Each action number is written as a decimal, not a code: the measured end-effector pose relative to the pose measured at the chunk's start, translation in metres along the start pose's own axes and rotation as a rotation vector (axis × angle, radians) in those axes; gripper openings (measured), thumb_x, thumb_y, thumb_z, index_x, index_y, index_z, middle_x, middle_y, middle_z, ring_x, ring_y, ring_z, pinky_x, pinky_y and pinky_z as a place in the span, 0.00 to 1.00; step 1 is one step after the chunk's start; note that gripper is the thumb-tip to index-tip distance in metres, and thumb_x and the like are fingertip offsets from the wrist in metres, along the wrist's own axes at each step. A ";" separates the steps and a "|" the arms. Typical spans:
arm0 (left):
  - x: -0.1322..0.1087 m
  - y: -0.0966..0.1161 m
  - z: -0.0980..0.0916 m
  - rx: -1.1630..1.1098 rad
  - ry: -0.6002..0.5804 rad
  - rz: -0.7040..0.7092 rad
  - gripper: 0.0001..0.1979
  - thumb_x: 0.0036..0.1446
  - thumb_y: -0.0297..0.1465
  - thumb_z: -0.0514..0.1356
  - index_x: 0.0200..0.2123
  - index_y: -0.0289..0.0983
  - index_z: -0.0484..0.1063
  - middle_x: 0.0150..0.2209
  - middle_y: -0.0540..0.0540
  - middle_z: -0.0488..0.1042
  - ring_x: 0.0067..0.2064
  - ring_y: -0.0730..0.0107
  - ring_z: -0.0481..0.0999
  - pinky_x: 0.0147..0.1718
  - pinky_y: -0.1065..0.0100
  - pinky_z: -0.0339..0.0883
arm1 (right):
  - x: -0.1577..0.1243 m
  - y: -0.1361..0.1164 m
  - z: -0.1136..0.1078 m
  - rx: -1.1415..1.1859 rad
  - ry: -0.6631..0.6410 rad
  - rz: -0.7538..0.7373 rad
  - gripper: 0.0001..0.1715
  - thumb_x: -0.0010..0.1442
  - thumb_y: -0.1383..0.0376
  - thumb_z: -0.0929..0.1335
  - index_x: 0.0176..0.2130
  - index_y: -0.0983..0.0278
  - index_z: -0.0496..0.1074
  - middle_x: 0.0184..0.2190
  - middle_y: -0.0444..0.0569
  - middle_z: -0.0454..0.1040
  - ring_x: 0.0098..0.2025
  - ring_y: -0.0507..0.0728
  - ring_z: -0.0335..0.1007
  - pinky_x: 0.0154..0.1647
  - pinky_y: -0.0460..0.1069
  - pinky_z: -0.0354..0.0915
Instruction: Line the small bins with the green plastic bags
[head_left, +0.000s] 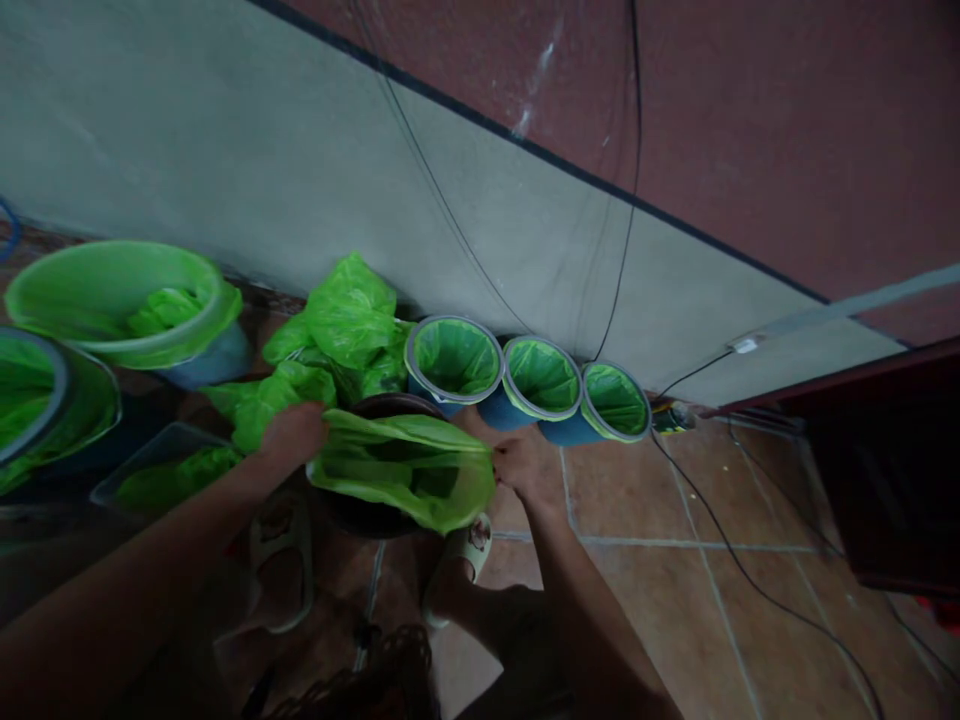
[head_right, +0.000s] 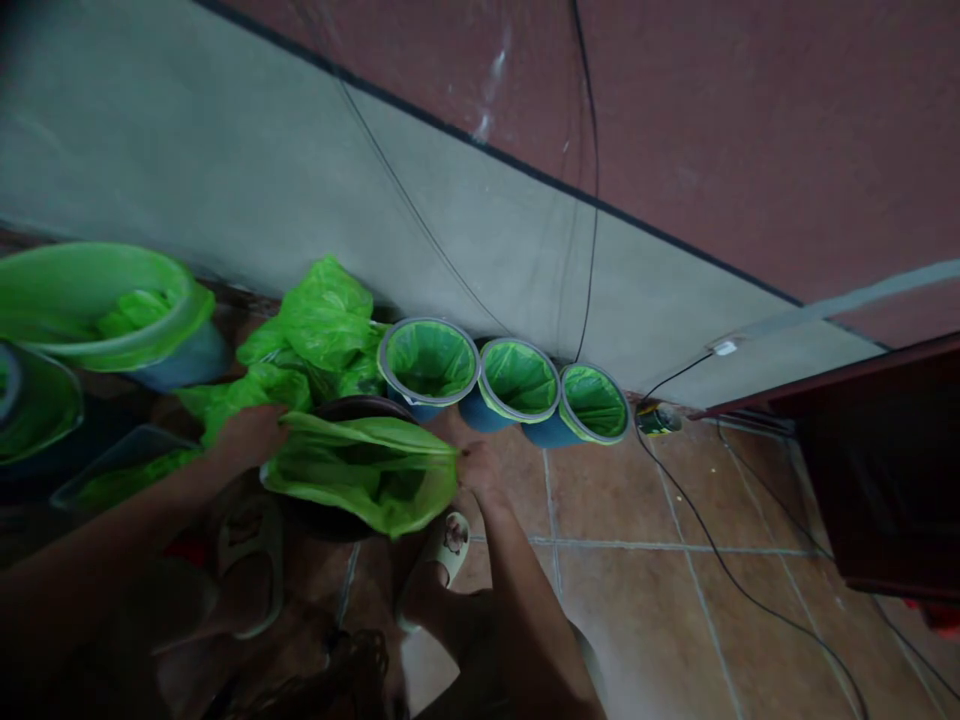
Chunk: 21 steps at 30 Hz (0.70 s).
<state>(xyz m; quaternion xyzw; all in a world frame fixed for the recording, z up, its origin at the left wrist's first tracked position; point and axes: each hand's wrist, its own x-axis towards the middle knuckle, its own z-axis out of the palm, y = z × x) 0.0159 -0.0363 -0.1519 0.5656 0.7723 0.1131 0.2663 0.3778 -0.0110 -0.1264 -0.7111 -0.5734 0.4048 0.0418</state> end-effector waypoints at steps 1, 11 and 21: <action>0.000 -0.004 -0.001 0.109 -0.003 -0.020 0.08 0.56 0.31 0.59 0.35 0.34 0.76 0.34 0.37 0.79 0.46 0.44 0.78 0.47 0.53 0.69 | -0.001 0.003 -0.004 -0.058 -0.044 0.010 0.19 0.57 0.62 0.70 0.18 0.65 0.69 0.15 0.49 0.70 0.22 0.54 0.70 0.25 0.47 0.60; -0.015 0.038 0.007 0.324 0.049 0.185 0.22 0.59 0.32 0.57 0.56 0.33 0.74 0.53 0.30 0.76 0.55 0.40 0.75 0.54 0.50 0.67 | -0.014 -0.036 0.032 -0.392 0.122 -0.315 0.25 0.62 0.63 0.71 0.58 0.67 0.73 0.56 0.60 0.75 0.60 0.64 0.70 0.60 0.53 0.65; -0.012 0.042 0.008 0.355 0.050 0.177 0.18 0.59 0.24 0.51 0.40 0.32 0.81 0.45 0.30 0.78 0.50 0.44 0.77 0.48 0.53 0.68 | -0.013 -0.044 0.068 -0.722 0.057 -0.396 0.18 0.66 0.72 0.62 0.48 0.66 0.78 0.52 0.60 0.77 0.57 0.65 0.71 0.57 0.56 0.64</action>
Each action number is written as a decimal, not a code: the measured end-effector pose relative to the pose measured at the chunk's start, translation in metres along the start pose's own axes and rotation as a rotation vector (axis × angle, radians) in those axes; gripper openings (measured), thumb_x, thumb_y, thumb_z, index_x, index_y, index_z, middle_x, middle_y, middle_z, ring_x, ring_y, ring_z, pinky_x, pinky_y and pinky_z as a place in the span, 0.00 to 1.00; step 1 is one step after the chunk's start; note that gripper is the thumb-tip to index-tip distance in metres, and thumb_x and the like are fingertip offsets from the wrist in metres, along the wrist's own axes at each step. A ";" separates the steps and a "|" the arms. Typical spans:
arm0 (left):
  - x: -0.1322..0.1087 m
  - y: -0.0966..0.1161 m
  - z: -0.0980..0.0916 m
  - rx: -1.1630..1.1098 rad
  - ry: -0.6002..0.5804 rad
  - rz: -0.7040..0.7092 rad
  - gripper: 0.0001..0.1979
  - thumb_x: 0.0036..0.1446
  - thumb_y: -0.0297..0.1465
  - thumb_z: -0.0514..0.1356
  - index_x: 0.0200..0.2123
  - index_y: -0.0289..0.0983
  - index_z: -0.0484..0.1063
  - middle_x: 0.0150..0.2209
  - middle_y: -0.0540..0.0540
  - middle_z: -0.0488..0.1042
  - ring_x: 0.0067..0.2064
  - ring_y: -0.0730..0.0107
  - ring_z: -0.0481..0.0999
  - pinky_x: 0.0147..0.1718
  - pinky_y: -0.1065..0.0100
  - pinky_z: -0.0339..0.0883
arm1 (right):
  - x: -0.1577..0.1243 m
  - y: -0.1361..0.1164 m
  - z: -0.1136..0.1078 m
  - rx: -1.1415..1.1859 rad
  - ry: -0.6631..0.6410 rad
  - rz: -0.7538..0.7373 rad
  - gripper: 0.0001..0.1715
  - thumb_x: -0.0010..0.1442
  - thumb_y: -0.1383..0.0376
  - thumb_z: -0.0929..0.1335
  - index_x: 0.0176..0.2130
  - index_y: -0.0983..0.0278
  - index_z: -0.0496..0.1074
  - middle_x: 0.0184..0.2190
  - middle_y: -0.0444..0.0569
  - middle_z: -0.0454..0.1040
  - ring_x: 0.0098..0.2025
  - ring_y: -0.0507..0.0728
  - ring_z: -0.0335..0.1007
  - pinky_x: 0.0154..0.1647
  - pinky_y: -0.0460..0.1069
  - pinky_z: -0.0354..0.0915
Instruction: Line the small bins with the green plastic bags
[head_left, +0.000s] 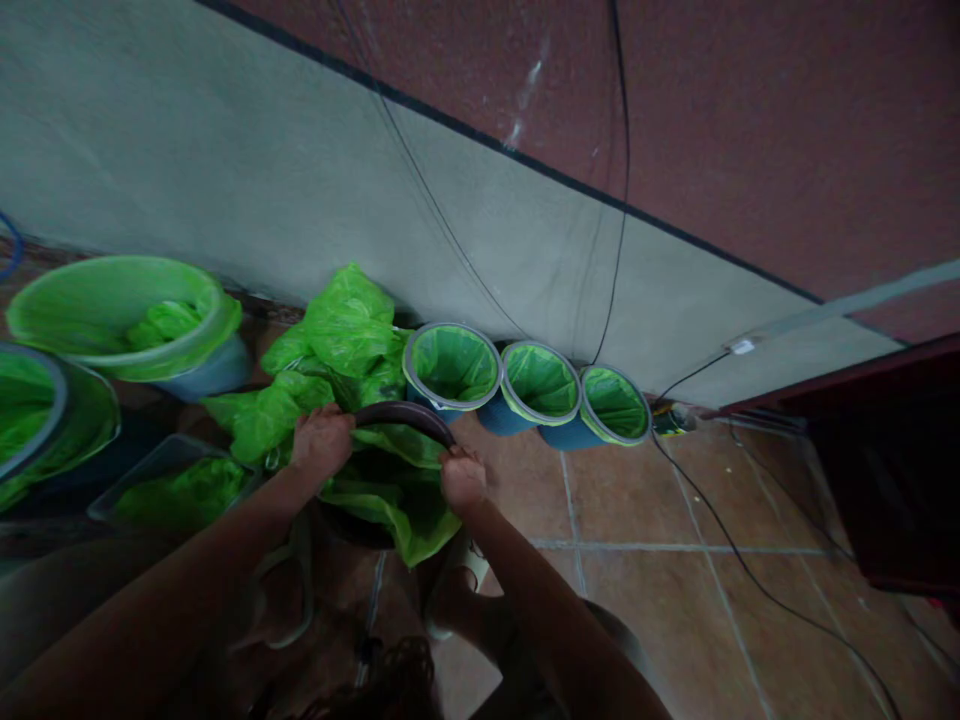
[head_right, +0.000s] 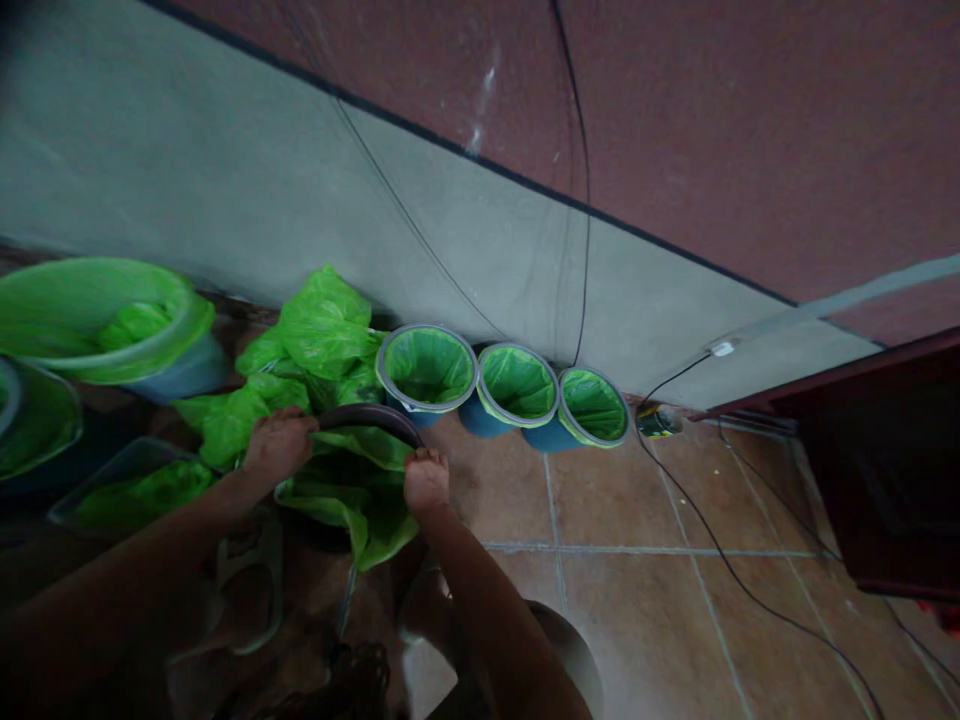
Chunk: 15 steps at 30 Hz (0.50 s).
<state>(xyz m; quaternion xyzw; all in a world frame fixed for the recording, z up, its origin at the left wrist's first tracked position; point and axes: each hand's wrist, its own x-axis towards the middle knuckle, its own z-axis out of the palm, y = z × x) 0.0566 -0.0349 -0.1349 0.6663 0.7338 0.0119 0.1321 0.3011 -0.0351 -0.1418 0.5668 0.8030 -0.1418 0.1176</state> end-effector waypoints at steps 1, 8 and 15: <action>0.002 -0.001 -0.001 -0.063 0.002 -0.025 0.17 0.59 0.25 0.52 0.41 0.32 0.81 0.46 0.31 0.78 0.49 0.46 0.78 0.47 0.56 0.68 | 0.000 0.002 -0.001 0.005 -0.005 0.025 0.19 0.65 0.73 0.62 0.47 0.66 0.79 0.51 0.60 0.78 0.55 0.65 0.73 0.56 0.56 0.65; 0.012 0.002 -0.004 -0.352 -0.019 -0.212 0.16 0.60 0.32 0.53 0.44 0.36 0.78 0.42 0.40 0.82 0.45 0.55 0.80 0.44 0.65 0.68 | 0.001 0.003 -0.023 0.138 -0.050 0.232 0.15 0.62 0.72 0.66 0.47 0.65 0.78 0.45 0.61 0.80 0.49 0.66 0.78 0.48 0.55 0.69; 0.003 0.024 -0.016 -0.758 0.030 0.034 0.10 0.54 0.37 0.56 0.35 0.40 0.75 0.35 0.49 0.80 0.39 0.62 0.78 0.44 0.67 0.69 | 0.006 -0.019 -0.022 0.243 0.078 0.028 0.33 0.61 0.56 0.71 0.61 0.67 0.69 0.58 0.61 0.73 0.63 0.68 0.64 0.62 0.60 0.60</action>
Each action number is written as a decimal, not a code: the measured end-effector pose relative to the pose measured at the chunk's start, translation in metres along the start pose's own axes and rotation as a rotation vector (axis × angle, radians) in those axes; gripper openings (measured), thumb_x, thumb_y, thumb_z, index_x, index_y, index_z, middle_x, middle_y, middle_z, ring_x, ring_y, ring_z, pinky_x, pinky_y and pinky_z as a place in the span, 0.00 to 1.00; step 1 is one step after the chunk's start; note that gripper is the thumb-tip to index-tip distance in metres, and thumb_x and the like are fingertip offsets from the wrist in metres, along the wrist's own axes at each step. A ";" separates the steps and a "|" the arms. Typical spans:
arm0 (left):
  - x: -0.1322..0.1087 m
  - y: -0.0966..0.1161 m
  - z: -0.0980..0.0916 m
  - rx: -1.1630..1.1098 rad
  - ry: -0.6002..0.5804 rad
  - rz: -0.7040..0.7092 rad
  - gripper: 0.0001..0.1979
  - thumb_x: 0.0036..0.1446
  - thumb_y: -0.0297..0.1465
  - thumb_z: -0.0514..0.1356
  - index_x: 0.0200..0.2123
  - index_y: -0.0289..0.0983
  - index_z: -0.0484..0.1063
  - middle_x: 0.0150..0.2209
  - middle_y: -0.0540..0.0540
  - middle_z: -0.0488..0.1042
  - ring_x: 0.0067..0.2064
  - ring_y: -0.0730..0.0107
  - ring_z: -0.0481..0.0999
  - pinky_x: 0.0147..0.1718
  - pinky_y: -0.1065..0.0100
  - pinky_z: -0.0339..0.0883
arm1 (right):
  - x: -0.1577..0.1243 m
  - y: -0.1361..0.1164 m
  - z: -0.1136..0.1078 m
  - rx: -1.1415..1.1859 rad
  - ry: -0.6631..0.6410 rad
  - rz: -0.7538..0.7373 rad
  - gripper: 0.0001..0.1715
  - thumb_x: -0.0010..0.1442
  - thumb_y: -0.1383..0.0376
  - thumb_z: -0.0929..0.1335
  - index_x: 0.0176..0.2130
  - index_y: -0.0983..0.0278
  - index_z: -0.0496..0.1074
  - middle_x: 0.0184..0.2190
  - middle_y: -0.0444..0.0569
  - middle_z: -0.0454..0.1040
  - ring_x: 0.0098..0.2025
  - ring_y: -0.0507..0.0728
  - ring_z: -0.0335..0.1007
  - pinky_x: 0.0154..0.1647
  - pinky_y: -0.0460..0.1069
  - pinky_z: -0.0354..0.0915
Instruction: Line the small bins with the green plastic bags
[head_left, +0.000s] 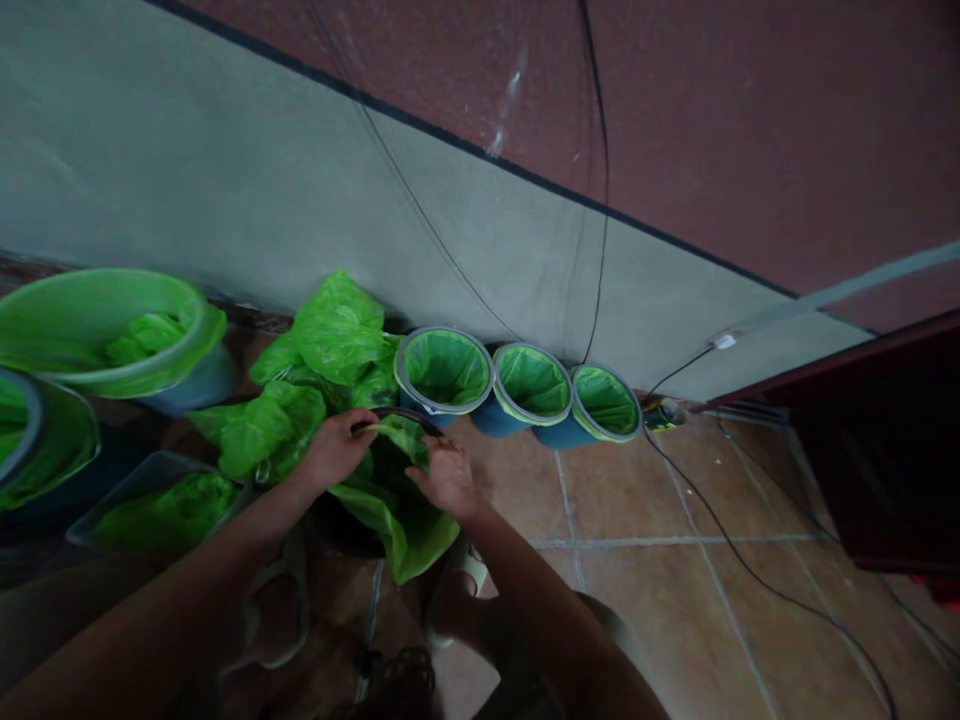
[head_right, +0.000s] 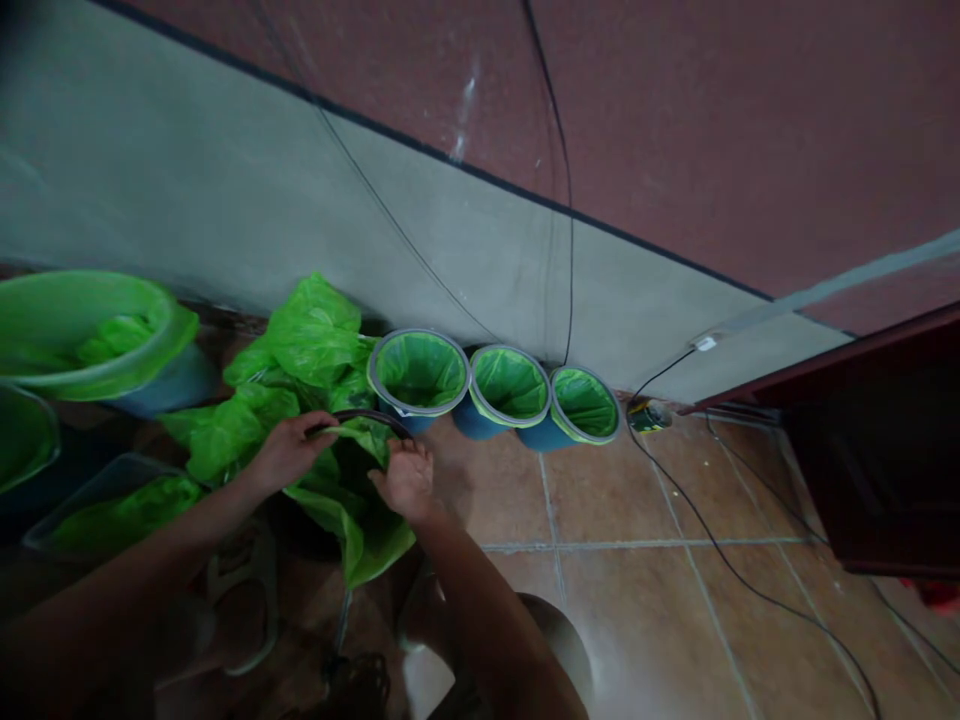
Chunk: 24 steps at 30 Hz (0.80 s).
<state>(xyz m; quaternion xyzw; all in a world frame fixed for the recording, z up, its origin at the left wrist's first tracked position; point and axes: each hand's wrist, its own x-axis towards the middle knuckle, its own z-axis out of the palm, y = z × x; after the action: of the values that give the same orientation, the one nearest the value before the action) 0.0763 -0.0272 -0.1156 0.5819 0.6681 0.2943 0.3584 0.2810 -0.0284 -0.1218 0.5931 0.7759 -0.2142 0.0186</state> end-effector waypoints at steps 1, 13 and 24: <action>-0.002 0.004 0.000 -0.038 -0.013 0.024 0.10 0.54 0.37 0.57 0.34 0.40 0.75 0.34 0.49 0.80 0.38 0.63 0.78 0.44 0.67 0.69 | 0.001 -0.001 0.003 0.010 -0.006 0.012 0.34 0.61 0.55 0.71 0.61 0.67 0.68 0.58 0.61 0.73 0.63 0.68 0.64 0.62 0.60 0.60; -0.005 0.010 -0.005 -0.192 -0.035 0.012 0.14 0.51 0.41 0.59 0.33 0.38 0.75 0.29 0.50 0.79 0.33 0.65 0.76 0.36 0.67 0.70 | 0.021 0.009 0.026 0.187 0.109 -0.033 0.15 0.64 0.66 0.69 0.50 0.66 0.76 0.50 0.56 0.79 0.55 0.59 0.73 0.60 0.52 0.63; -0.004 -0.002 -0.006 0.211 -0.029 0.069 0.13 0.60 0.32 0.53 0.40 0.37 0.77 0.40 0.44 0.83 0.41 0.62 0.81 0.43 0.66 0.72 | 0.039 0.000 0.026 0.264 0.168 0.117 0.10 0.66 0.68 0.66 0.43 0.64 0.77 0.41 0.52 0.82 0.43 0.56 0.78 0.47 0.48 0.68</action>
<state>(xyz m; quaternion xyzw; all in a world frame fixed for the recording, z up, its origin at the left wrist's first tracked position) 0.0703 -0.0310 -0.1136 0.6433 0.6696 0.2260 0.2943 0.2636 -0.0024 -0.1559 0.6503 0.7040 -0.2625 -0.1122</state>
